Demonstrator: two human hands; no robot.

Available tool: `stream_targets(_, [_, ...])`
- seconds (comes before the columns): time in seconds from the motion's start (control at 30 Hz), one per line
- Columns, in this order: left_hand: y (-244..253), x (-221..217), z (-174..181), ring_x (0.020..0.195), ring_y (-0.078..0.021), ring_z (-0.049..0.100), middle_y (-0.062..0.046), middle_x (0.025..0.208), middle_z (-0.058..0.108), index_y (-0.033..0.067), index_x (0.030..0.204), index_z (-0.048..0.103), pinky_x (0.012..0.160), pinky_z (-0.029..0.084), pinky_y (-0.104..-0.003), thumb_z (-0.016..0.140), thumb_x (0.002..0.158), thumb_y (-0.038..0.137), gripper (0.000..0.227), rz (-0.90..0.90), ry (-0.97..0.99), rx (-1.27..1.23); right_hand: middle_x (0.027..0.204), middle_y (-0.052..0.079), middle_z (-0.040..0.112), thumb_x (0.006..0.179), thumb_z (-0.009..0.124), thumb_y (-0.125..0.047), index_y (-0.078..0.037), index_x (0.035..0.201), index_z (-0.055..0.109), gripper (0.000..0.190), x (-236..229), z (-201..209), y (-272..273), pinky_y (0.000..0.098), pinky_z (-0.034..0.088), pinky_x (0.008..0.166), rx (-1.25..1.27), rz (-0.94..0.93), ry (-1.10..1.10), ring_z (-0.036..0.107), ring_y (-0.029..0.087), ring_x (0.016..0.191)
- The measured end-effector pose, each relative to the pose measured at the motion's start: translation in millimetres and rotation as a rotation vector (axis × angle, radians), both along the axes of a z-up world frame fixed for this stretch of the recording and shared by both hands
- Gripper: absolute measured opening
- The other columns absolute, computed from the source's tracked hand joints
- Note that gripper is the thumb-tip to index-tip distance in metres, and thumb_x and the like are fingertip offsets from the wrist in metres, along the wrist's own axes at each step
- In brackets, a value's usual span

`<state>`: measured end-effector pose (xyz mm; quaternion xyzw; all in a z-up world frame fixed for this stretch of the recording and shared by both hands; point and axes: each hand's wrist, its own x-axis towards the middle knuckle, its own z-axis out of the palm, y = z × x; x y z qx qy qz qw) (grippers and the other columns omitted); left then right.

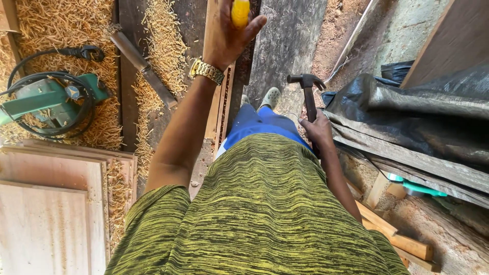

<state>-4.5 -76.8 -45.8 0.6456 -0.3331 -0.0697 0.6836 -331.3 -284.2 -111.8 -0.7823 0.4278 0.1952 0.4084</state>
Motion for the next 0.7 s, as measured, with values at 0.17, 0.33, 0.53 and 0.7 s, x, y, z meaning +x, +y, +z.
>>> stream_targets(0.17, [2.0, -2.3, 23.5, 0.076, -0.0064, 0.067, 0.0, 0.089, 0.07, 0.0081, 0.106, 0.066, 0.067, 0.057, -0.023, 0.079, 0.105, 0.03, 0.025, -0.007, 0.062, 0.105, 0.085, 0.009, 0.07, 0.081, 0.08, -0.034, -0.007, 0.117, 0.062, 0.048, 5.3, 11.4, 2.8, 0.0363, 0.053, 0.058, -0.014, 0.024, 0.026, 0.065, 0.019, 0.063])
stream_targets(0.33, [2.7, 2.2, 23.7, 0.068, -0.0049, 0.065, 0.003, 0.079, 0.069, 0.0068, 0.095, 0.069, 0.059, 0.053, -0.022, 0.079, 0.102, 0.03, 0.026, 0.015, 0.107, 0.084, 0.083, 0.008, 0.067, 0.084, 0.079, -0.034, -0.006, 0.115, 0.059, 0.046, 13.9, 24.4, 8.0, 0.0361, 0.054, 0.054, 0.018, -0.002, 0.056, 0.064, 0.019, 0.061])
stream_targets(0.53, [2.2, 7.3, 17.7, 0.079, -0.006, 0.069, 0.001, 0.09, 0.073, 0.0053, 0.1, 0.069, 0.07, 0.059, -0.024, 0.079, 0.105, 0.026, 0.024, 0.072, -0.029, -0.035, 0.085, 0.009, 0.067, 0.084, 0.079, -0.031, -0.006, 0.114, 0.058, 0.044, 15.7, 29.8, 9.3, 0.0355, 0.055, 0.053, 0.035, -0.022, 0.014, 0.064, 0.019, 0.061])
stream_targets(0.7, [1.0, 8.4, 13.6, 0.074, -0.005, 0.066, 0.002, 0.084, 0.071, 0.0052, 0.096, 0.069, 0.066, 0.056, -0.024, 0.08, 0.104, 0.025, 0.024, 0.073, 0.023, 0.005, 0.087, 0.01, 0.068, 0.084, 0.08, -0.031, -0.004, 0.115, 0.06, 0.045, 18.8, 32.7, 10.2, 0.0355, 0.056, 0.054, 0.026, -0.022, -0.011, 0.065, 0.019, 0.063])
